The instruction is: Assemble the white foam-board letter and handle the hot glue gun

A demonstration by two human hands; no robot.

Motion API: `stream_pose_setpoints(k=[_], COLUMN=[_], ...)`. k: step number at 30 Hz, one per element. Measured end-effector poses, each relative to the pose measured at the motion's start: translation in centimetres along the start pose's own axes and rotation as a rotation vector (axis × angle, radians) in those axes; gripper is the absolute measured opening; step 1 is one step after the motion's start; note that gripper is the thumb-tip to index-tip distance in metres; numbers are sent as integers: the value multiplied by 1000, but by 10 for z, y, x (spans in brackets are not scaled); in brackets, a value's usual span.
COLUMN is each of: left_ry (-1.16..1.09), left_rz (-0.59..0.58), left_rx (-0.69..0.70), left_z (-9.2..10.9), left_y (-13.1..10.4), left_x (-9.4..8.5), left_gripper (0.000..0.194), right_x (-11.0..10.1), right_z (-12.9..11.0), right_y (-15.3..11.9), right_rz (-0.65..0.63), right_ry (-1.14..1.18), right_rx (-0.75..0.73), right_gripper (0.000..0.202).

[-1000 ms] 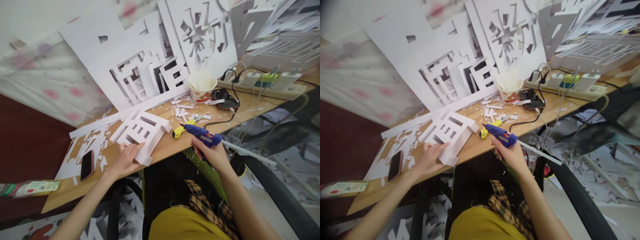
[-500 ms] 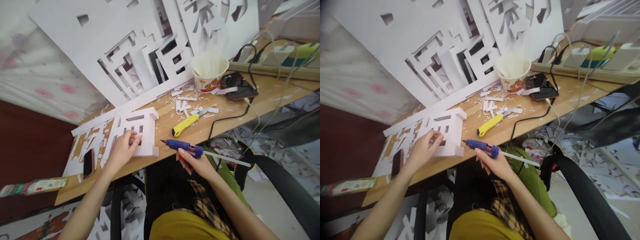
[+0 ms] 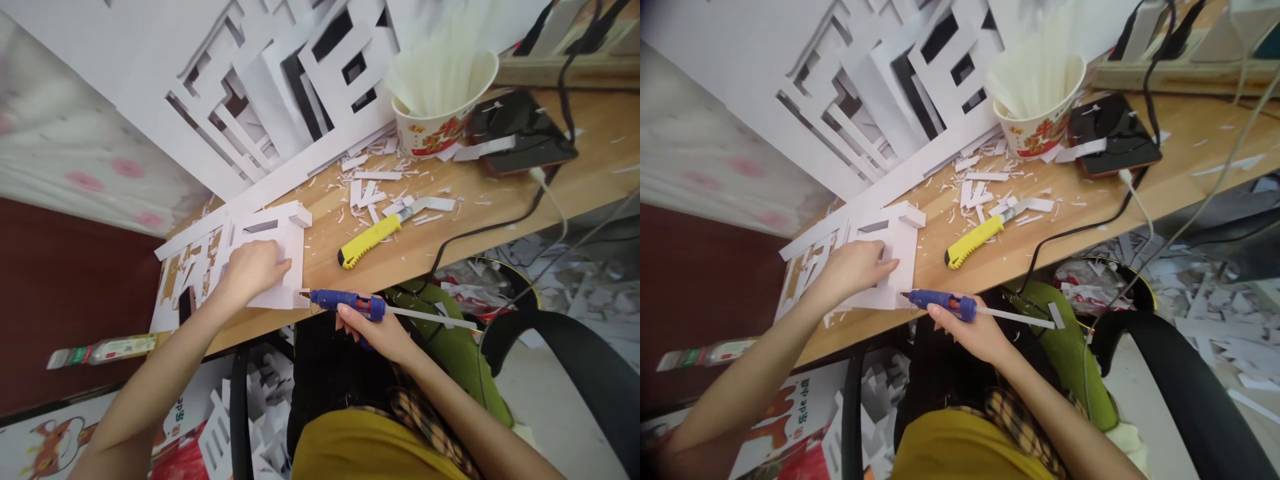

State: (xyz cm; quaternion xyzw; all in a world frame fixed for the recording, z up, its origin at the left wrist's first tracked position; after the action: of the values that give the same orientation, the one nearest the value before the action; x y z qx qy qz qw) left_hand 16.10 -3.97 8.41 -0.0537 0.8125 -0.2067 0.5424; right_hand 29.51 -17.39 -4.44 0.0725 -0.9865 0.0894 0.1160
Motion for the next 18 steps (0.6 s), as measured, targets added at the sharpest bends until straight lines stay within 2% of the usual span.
stream_pose_setpoints(k=[2,4,6,9,11,13,18], left_ry=[-32,-96,-246,-709,-1051,-1246,-1418], left_rz=[-2,49,185,398,401,387,432], left_rx=[23,27,10,21,79,139,246], left_z=[-3,-7,-11,-10,-1,13,40], left_y=[2,0,-9,-34,-51,-63,-72], left_x=[-2,-5,-10,-12,-4,6,22], left_gripper=[44,46,43,38,36,32,26], right_x=[0,0,-2,-8,-12,-15,-15], right_z=[3,5,6,3,-2,-9,-23], right_y=[0,-1,-3,-8,-10,-12,-14], right_rz=[-11,-5,26,98,146,186,191], right_ry=[53,113,198,348,419,455,446], right_rx=[15,25,12,-49,-82,-91,-104], right_gripper=[55,58,59,58,59,60,62])
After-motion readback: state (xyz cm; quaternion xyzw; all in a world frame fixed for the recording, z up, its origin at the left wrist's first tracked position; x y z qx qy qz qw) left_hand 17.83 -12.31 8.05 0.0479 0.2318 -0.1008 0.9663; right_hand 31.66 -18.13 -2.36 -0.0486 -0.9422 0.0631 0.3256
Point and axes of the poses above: each hand's wrist, its own y-axis towards the middle knuckle, its own x-axis out of the palm, z = x × y, the point moved 3 cm from there along y, towards the middle knuckle, and after that the axes turned 10 degrees about -y, right-handed, at the moved point
